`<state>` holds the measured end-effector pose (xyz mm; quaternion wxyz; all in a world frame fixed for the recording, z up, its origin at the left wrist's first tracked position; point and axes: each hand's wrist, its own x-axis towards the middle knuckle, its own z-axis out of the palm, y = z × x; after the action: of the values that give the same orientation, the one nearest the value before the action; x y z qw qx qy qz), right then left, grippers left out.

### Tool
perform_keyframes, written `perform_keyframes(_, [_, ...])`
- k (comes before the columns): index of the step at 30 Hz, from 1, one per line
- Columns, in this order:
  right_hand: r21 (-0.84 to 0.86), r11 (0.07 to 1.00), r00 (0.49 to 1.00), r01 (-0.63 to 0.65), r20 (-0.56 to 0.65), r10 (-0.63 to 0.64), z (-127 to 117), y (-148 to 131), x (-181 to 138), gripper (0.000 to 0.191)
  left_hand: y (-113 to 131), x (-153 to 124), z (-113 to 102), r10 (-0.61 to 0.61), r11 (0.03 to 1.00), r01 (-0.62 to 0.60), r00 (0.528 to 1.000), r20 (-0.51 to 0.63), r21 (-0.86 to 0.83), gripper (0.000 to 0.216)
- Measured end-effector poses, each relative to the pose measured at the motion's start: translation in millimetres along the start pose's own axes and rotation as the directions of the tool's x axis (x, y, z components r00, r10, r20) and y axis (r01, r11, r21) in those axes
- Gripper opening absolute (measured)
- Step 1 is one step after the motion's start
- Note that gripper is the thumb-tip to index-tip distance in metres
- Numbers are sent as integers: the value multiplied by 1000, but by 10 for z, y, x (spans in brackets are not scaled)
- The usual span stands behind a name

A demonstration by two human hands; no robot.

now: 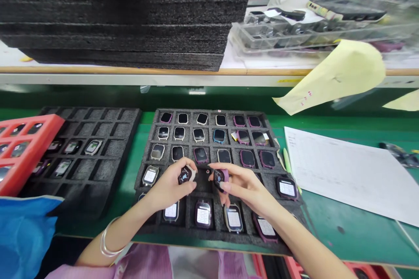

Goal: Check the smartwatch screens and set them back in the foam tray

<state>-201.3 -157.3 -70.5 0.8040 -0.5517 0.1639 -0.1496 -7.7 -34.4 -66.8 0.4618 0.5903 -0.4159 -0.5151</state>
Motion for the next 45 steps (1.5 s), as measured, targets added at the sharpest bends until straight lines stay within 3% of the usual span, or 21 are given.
perform_keyframes(24, [-43, 999, 1000, 6, -11, -6, -12, -40, -44, 40, 2, -26, -5, 98, 993, -96, 995, -25, 68, 22])
perform_keyframes(32, [-78, 996, 997, -49, -57, 44, -83, 10, -65, 46, 49, 22, 20, 98, 995, -97, 995, -34, 35, 26])
perform_keyframes(38, [-99, 995, 985, -32, -170, 15, 0, -31, -96, 50, -33, 90, 70, 135, 991, -135, 988, -72, 5, 34])
perform_keyframes(45, [-134, 990, 986, -45, -168, 22, 47, -87, -48, 50, 12, 33, 25, 172, 984, -168, 982, -79, 52, 26])
